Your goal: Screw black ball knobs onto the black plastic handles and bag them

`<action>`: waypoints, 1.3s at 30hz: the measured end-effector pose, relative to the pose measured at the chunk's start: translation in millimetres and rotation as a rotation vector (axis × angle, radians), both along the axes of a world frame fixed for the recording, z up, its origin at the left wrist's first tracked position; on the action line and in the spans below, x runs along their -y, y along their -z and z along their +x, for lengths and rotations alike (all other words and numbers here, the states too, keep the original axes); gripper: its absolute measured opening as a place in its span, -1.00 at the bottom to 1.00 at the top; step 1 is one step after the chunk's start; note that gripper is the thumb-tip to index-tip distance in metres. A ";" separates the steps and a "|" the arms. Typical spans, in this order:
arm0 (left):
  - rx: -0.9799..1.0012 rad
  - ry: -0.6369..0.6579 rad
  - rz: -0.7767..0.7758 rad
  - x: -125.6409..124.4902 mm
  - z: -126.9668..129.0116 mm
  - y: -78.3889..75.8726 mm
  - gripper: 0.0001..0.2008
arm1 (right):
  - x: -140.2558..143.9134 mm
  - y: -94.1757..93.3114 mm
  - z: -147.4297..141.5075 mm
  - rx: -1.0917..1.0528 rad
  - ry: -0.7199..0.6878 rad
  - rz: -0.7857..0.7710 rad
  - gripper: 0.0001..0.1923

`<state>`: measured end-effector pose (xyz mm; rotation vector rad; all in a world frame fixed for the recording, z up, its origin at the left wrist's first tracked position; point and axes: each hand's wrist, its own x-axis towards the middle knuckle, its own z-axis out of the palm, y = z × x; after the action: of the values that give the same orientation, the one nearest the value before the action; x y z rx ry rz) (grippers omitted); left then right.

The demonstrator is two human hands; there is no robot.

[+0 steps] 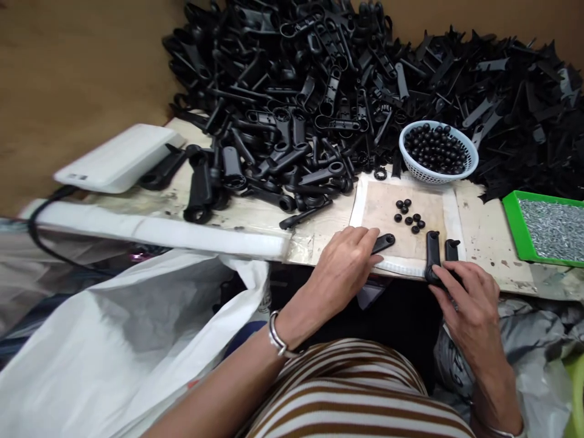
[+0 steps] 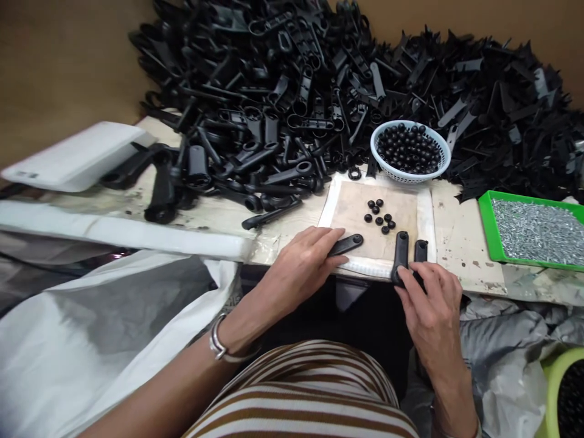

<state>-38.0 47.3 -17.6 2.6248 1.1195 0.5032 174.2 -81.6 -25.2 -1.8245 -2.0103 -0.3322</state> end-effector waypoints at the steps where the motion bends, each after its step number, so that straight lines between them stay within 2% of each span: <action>1: 0.007 0.004 -0.014 0.5 -1.5 -0.4 -0.78 | -0.6 0.7 0.2 -0.005 -0.007 0.012 -0.65; 5: 0.073 0.011 -0.040 4.5 -2.5 -0.4 -0.82 | 2.5 1.7 2.1 -0.006 -0.014 0.016 -0.66; 8: 0.102 0.022 -0.067 9.9 6.4 0.2 -0.83 | 5.3 0.9 1.0 0.006 0.006 0.001 -0.66; 13: -0.032 0.009 -0.101 15.3 26.7 -4.9 -0.91 | 3.8 -0.3 -2.5 0.005 0.019 -0.002 -0.70; 17: -0.097 0.034 -0.219 12.0 41.4 -14.2 -0.83 | 2.3 0.3 -3.9 -0.018 0.017 0.002 -0.71; 20: -0.027 0.047 -0.321 7.1 55.1 -15.9 -0.77 | 2.4 1.0 -4.4 -0.025 0.028 0.010 -0.73; 23: 0.076 0.049 -0.387 2.3 67.7 -12.2 -0.80 | 2.7 0.9 -4.6 -0.018 0.029 0.014 -0.73; 29: 0.139 0.049 -0.370 -0.8 77.8 -6.9 -0.94 | 3.0 1.7 -2.7 -0.004 -0.001 0.055 -0.71; 33: 0.180 0.070 -0.337 0.7 73.9 -5.6 -0.98 | 1.3 4.8 0.3 0.023 -0.021 0.102 -0.73; 36: 0.207 0.050 -0.288 2.7 53.6 -2.6 -0.93 | 1.6 6.5 3.7 0.021 -0.020 0.095 -0.73; 37: 0.213 0.028 -0.237 2.7 42.0 -1.7 -0.91 | 2.2 6.7 5.4 0.010 -0.024 0.090 -0.73; 39: 0.198 -0.057 -0.006 0.6 12.7 -0.7 -0.91 | 4.1 6.5 9.5 -0.026 -0.034 0.093 -0.71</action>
<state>-25.3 46.7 -16.9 2.4786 1.1327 0.7514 183.7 -85.7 -31.7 -1.7281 -1.9718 -0.3838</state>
